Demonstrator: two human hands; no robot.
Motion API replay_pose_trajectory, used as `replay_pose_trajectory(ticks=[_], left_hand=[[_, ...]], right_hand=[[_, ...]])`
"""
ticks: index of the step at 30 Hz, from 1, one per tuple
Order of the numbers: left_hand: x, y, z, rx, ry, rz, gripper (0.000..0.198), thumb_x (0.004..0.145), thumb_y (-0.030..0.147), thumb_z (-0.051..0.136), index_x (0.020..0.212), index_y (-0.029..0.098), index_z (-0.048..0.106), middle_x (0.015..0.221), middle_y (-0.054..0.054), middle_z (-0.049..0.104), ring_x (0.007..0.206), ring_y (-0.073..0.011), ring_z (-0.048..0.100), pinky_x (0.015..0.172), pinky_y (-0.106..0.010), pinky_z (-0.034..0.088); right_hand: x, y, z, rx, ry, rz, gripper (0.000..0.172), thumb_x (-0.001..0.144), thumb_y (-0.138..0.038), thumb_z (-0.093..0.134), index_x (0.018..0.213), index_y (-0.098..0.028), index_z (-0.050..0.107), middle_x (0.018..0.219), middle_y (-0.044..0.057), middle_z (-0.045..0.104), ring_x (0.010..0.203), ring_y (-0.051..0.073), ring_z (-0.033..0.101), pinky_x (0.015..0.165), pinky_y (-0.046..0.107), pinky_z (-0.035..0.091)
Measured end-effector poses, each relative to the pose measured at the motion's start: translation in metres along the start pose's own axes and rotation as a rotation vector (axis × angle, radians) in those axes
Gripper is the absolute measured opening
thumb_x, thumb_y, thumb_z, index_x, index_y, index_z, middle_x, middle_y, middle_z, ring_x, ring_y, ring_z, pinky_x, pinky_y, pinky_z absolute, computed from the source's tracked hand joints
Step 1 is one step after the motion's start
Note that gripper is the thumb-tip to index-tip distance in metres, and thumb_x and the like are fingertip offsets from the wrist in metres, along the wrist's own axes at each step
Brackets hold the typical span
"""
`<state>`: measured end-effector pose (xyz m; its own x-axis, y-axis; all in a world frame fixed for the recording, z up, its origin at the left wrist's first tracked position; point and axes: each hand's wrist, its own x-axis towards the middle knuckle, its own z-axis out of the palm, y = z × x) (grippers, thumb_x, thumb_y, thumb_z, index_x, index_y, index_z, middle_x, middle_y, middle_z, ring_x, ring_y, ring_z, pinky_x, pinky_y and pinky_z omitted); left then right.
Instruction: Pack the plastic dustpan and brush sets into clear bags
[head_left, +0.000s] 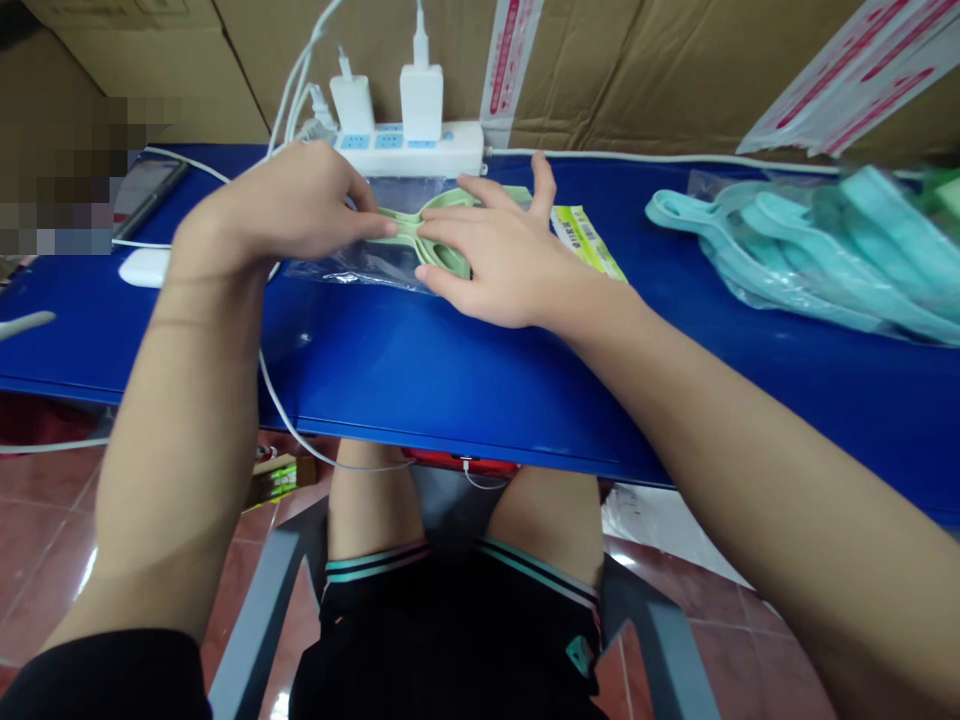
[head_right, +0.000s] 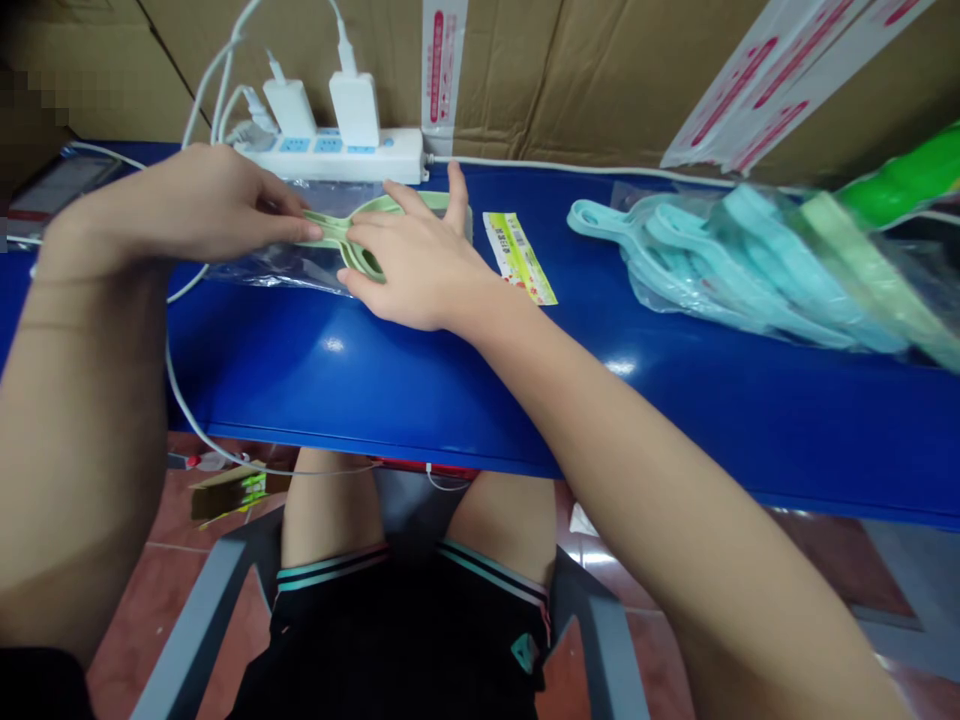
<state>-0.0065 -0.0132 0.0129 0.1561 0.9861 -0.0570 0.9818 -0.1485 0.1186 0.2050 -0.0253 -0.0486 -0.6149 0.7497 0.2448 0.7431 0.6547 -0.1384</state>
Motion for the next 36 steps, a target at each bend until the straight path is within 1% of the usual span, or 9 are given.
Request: replay_pose_trajectory(ticks=[4, 7, 10, 14, 21, 26, 30, 33, 36], left_hand=[[-0.001, 0.002, 0.0, -0.035, -0.017, -0.032, 0.024, 0.092, 0.031, 0.075, 0.105, 0.016, 0.088, 0.074, 0.001, 0.074, 0.072, -0.0084, 0.054, 0.088, -0.023, 0.042], [0.0, 0.001, 0.001, -0.059, -0.01, -0.039, 0.027, 0.087, 0.033, 0.076, 0.102, 0.014, 0.088, 0.071, -0.001, 0.073, 0.074, -0.0101, 0.055, 0.093, -0.025, 0.044], [0.001, 0.001, 0.0, -0.051, -0.011, -0.05, 0.03, 0.085, 0.036, 0.075, 0.101, 0.015, 0.088, 0.075, -0.002, 0.073, 0.074, -0.0112, 0.056, 0.094, -0.027, 0.045], [-0.001, 0.004, -0.002, -0.008, -0.027, -0.056, 0.033, 0.083, 0.039, 0.071, 0.099, 0.015, 0.088, 0.069, 0.0, 0.068, 0.074, -0.0103, 0.056, 0.095, -0.025, 0.045], [0.002, -0.002, -0.001, 0.011, -0.057, -0.048, 0.031, 0.088, 0.038, 0.076, 0.106, 0.017, 0.088, 0.071, 0.001, 0.069, 0.072, -0.0098, 0.054, 0.088, -0.023, 0.041], [0.004, -0.006, -0.002, -0.01, -0.098, -0.026, 0.031, 0.088, 0.041, 0.076, 0.106, 0.018, 0.087, 0.074, 0.0, 0.071, 0.07, -0.0095, 0.053, 0.078, -0.023, 0.037], [0.004, -0.011, -0.001, -0.046, -0.124, -0.011, 0.034, 0.085, 0.045, 0.073, 0.102, 0.017, 0.086, 0.076, 0.0, 0.074, 0.068, -0.008, 0.052, 0.074, -0.021, 0.036], [0.008, -0.017, 0.001, -0.059, -0.125, 0.019, 0.034, 0.086, 0.046, 0.072, 0.101, 0.018, 0.086, 0.08, 0.001, 0.076, 0.069, -0.0086, 0.054, 0.075, -0.02, 0.037], [0.012, -0.024, 0.004, -0.059, -0.126, 0.064, 0.036, 0.086, 0.047, 0.072, 0.1, 0.016, 0.085, 0.082, 0.001, 0.077, 0.07, -0.0086, 0.056, 0.076, -0.019, 0.038]], right_hand=[[-0.001, 0.001, 0.001, 0.027, 0.014, -0.008, 0.055, 0.106, -0.052, 0.037, 0.139, -0.027, 0.074, 0.156, 0.008, 0.065, 0.165, 0.044, 0.038, 0.132, 0.085, 0.015], [-0.001, 0.001, 0.0, 0.033, 0.006, -0.007, 0.055, 0.105, -0.054, 0.038, 0.14, -0.028, 0.072, 0.156, 0.007, 0.065, 0.165, 0.044, 0.037, 0.132, 0.085, 0.015], [-0.002, 0.002, 0.0, 0.046, 0.008, -0.002, 0.056, 0.105, -0.056, 0.039, 0.142, -0.03, 0.071, 0.156, 0.006, 0.066, 0.166, 0.043, 0.036, 0.133, 0.085, 0.014], [-0.002, 0.003, 0.0, 0.076, 0.011, -0.017, 0.056, 0.103, -0.057, 0.041, 0.142, -0.03, 0.071, 0.156, 0.006, 0.066, 0.166, 0.043, 0.036, 0.133, 0.085, 0.014], [-0.001, 0.0, -0.001, 0.056, -0.003, -0.001, 0.056, 0.103, -0.056, 0.042, 0.145, -0.03, 0.069, 0.157, 0.006, 0.065, 0.166, 0.044, 0.035, 0.132, 0.087, 0.009], [-0.002, 0.002, 0.001, 0.045, -0.001, -0.024, 0.057, 0.103, -0.055, 0.041, 0.147, -0.029, 0.067, 0.157, 0.008, 0.064, 0.166, 0.043, 0.036, 0.132, 0.086, 0.012], [-0.002, 0.003, 0.003, 0.066, 0.014, -0.05, 0.057, 0.104, -0.056, 0.04, 0.146, -0.03, 0.067, 0.157, 0.007, 0.065, 0.164, 0.042, 0.04, 0.132, 0.085, 0.015], [-0.002, 0.003, 0.003, 0.08, 0.003, -0.039, 0.057, 0.103, -0.055, 0.04, 0.146, -0.03, 0.067, 0.157, 0.007, 0.065, 0.161, 0.042, 0.044, 0.133, 0.084, 0.015], [-0.002, 0.001, 0.001, 0.101, -0.012, -0.046, 0.056, 0.103, -0.053, 0.041, 0.146, -0.03, 0.067, 0.157, 0.008, 0.065, 0.156, 0.04, 0.051, 0.133, 0.082, 0.021]])
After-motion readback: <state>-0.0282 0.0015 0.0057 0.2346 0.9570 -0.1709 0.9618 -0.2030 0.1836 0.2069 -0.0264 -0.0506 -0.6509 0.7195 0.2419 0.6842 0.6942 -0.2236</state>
